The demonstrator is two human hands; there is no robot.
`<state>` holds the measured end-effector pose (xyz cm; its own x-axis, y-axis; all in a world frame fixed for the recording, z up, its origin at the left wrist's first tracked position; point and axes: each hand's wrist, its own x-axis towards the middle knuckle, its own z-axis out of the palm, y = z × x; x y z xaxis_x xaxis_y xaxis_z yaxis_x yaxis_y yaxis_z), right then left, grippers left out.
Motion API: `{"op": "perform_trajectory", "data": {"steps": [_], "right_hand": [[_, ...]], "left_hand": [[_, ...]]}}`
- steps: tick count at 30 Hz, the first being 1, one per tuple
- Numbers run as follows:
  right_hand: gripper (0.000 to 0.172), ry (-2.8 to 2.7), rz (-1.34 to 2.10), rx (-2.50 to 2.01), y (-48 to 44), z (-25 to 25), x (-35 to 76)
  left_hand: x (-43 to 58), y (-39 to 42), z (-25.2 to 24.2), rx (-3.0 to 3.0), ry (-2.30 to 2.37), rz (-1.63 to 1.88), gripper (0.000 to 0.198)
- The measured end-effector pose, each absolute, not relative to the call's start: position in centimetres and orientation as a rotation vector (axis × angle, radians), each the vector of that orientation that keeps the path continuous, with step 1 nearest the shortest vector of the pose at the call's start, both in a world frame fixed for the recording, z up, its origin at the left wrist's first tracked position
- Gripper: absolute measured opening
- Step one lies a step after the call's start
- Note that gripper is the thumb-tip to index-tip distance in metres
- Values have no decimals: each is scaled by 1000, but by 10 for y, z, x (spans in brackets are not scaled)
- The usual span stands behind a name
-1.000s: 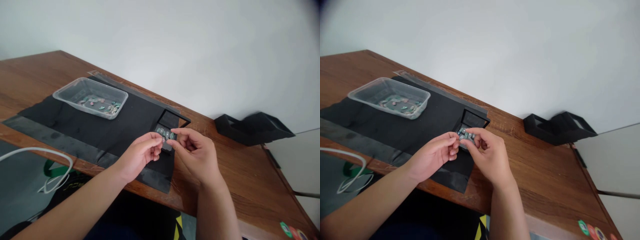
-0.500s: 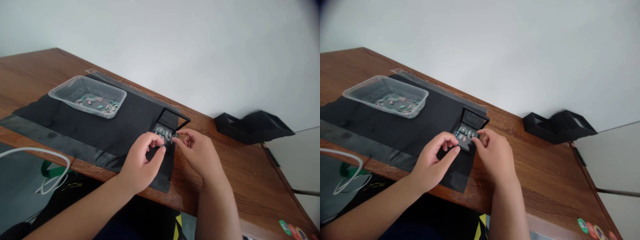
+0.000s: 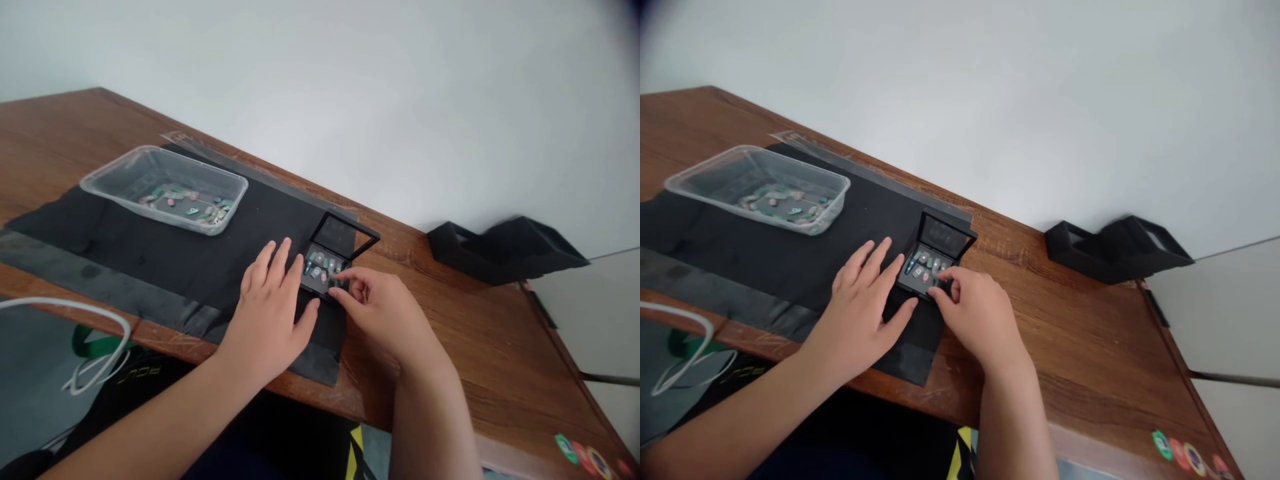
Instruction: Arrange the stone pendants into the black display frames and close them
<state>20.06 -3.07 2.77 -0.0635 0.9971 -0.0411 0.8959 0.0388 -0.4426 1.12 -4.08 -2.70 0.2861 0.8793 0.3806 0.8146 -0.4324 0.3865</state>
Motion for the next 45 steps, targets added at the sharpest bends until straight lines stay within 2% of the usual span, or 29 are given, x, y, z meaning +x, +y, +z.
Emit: {"op": "perform_trajectory", "data": {"steps": [8,23,30,35,45], "right_hand": [[18,-1996,458,-1948,-30,28,200],[16,-2044,605,-1959,-33,31,196],[15,-2121,724,-1876,-36,36,192],[15,-2107,682,-1903,-36,35,195],[16,-2059,645,-1991,-35,35,195]], "left_hand": [[8,-40,-25,2406,1532,810,51],[5,-40,-25,2348,1453,824,49],[6,-44,-22,2396,1407,937,38],[7,-44,-21,2490,1360,894,41],[8,-45,-22,2480,1334,852,34]]}}
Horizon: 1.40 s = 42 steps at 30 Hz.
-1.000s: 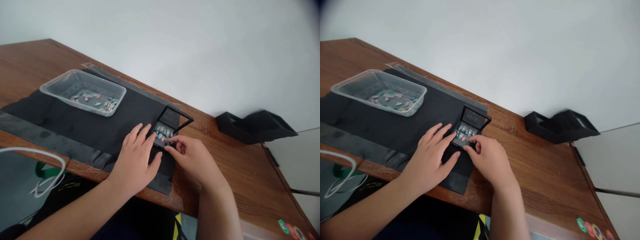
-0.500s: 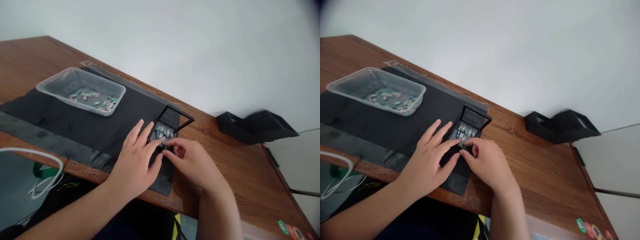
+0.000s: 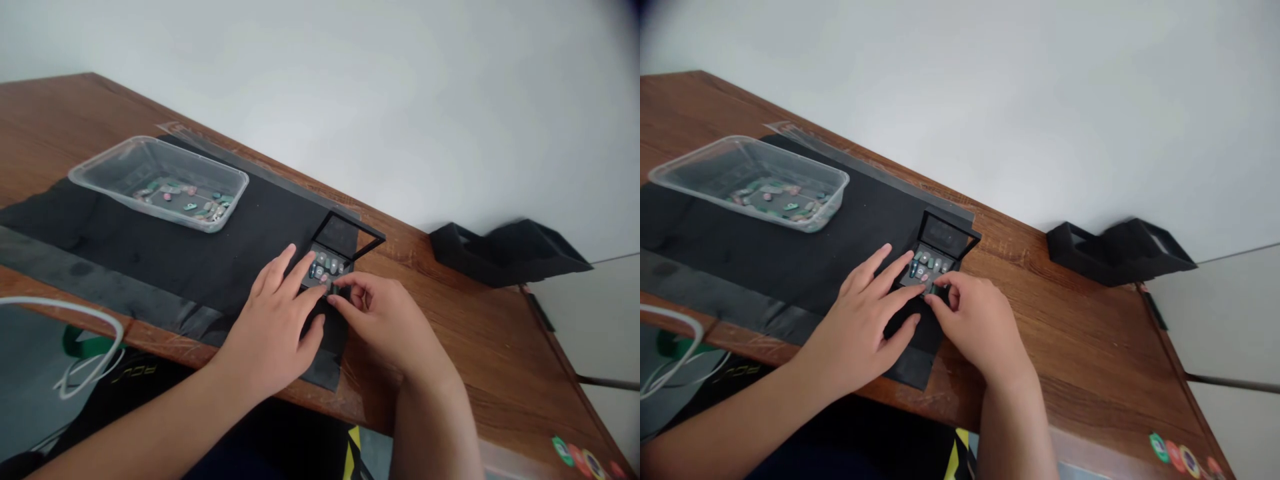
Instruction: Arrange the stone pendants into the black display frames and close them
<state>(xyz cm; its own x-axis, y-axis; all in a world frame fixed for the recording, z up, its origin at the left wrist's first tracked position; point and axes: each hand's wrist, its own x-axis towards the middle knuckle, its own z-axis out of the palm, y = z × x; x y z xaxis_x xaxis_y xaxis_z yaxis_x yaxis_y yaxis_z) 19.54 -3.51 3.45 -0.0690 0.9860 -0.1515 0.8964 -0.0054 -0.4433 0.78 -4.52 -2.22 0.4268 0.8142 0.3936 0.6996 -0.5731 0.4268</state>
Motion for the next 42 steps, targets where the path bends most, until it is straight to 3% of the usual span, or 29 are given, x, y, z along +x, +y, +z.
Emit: {"op": "perform_trajectory", "data": {"steps": [13,27,32,42], "right_hand": [[16,-2067,621,-2007,-37,35,196],[19,-2055,734,-1958,-36,33,199],[19,-2079,742,-1952,-38,34,200],[13,-2071,693,-1960,-39,37,200]], "left_hand": [[11,-45,-21,2581,1254,762,42],[12,-45,-21,2536,1251,844,31],[14,-45,-22,2537,1318,859,39],[14,-46,-22,2502,1319,849,36]]}}
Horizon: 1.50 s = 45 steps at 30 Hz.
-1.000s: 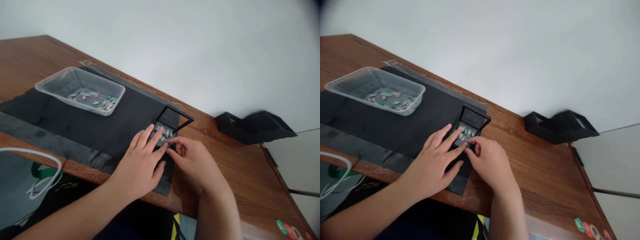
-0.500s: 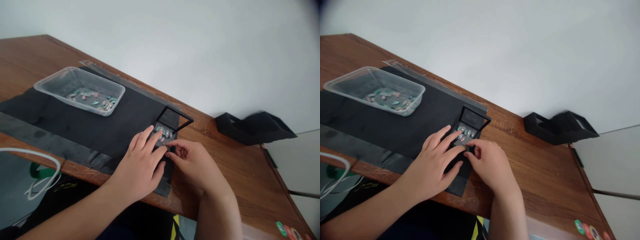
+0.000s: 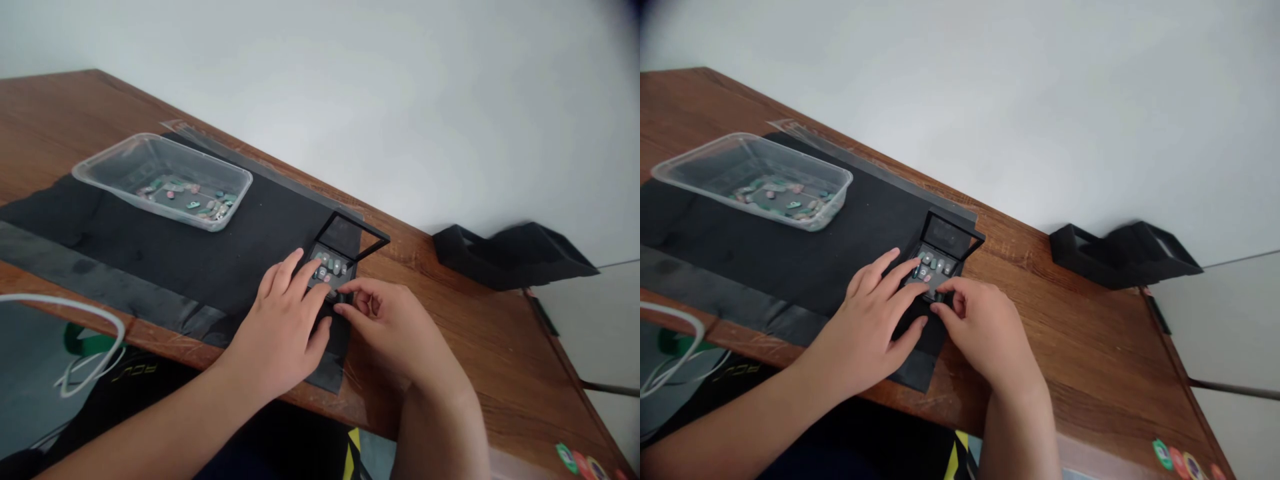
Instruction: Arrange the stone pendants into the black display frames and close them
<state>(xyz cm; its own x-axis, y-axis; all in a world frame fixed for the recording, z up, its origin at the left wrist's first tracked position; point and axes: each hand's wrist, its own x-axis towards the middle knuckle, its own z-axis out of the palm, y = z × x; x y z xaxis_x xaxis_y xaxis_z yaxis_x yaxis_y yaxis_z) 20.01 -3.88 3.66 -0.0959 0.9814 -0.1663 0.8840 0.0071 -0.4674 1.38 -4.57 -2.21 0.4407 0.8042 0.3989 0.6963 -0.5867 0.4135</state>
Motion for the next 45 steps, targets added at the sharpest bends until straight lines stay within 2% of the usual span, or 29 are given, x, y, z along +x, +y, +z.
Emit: {"op": "perform_trajectory", "data": {"steps": [9,18,32,45], "right_hand": [[17,-2080,937,-1828,-45,36,199],[18,-2052,732,-1899,-40,35,200],[18,-2066,721,-1915,-39,33,199],[16,-2096,702,-1949,-42,35,198]], "left_hand": [[13,-47,-24,2513,1319,843,39],[13,-45,-23,2491,1311,825,37],[14,-44,-20,2504,1312,764,32],[15,-44,-22,2495,1359,764,39]]}}
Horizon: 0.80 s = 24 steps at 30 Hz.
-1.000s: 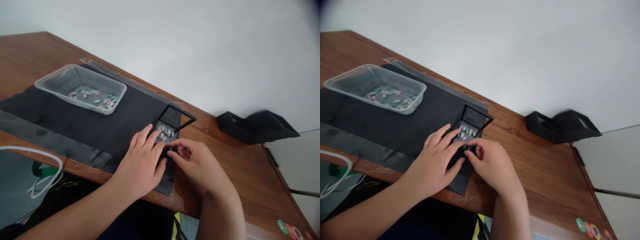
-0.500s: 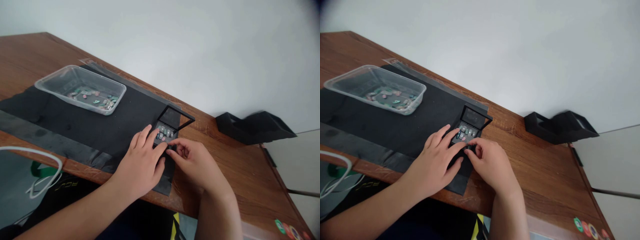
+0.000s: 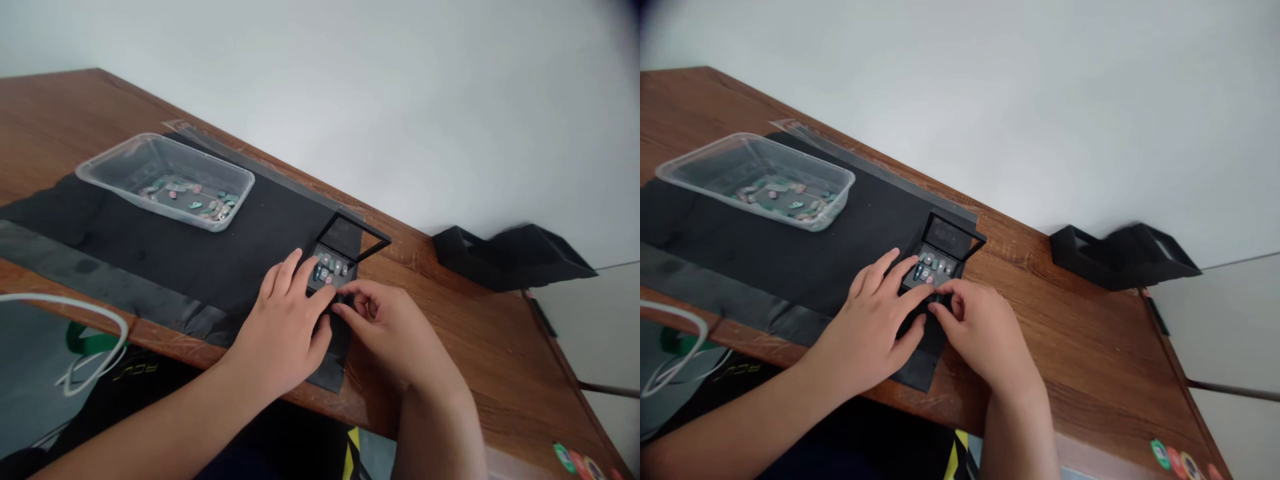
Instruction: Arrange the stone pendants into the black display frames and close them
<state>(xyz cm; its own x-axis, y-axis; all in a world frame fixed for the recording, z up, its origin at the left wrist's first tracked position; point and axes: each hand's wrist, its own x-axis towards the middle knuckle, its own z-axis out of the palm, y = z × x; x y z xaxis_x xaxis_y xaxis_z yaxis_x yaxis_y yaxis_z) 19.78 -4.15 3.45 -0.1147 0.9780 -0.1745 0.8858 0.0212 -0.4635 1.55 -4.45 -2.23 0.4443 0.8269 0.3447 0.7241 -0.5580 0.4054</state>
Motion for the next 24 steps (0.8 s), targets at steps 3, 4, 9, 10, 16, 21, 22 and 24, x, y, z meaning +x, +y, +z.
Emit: {"op": "perform_trajectory", "data": {"steps": [3,4,9,10,16,21,22,24], "right_hand": [[16,-2099,706,-1950,-42,34,198],[16,-2098,704,-1951,-42,34,198],[14,-2098,707,-1941,-42,34,197],[14,-2099,712,-1936,-42,34,198],[15,-2089,697,-1942,-43,35,198],[15,-2077,648,-1953,-42,33,198],[15,-2075,642,-1950,-42,32,198],[14,-2069,628,-1945,-41,31,199]], "left_hand": [[15,-44,-23,2493,1355,767,40],[15,-44,-23,2493,1354,770,40],[14,-44,-23,2491,1360,751,41],[15,-44,-23,2491,1361,750,40],[15,-44,-25,2491,1365,766,41],[16,-44,-24,2501,1372,763,41],[16,-44,-24,2503,1370,765,40],[16,-44,-23,2499,1368,768,40]]}}
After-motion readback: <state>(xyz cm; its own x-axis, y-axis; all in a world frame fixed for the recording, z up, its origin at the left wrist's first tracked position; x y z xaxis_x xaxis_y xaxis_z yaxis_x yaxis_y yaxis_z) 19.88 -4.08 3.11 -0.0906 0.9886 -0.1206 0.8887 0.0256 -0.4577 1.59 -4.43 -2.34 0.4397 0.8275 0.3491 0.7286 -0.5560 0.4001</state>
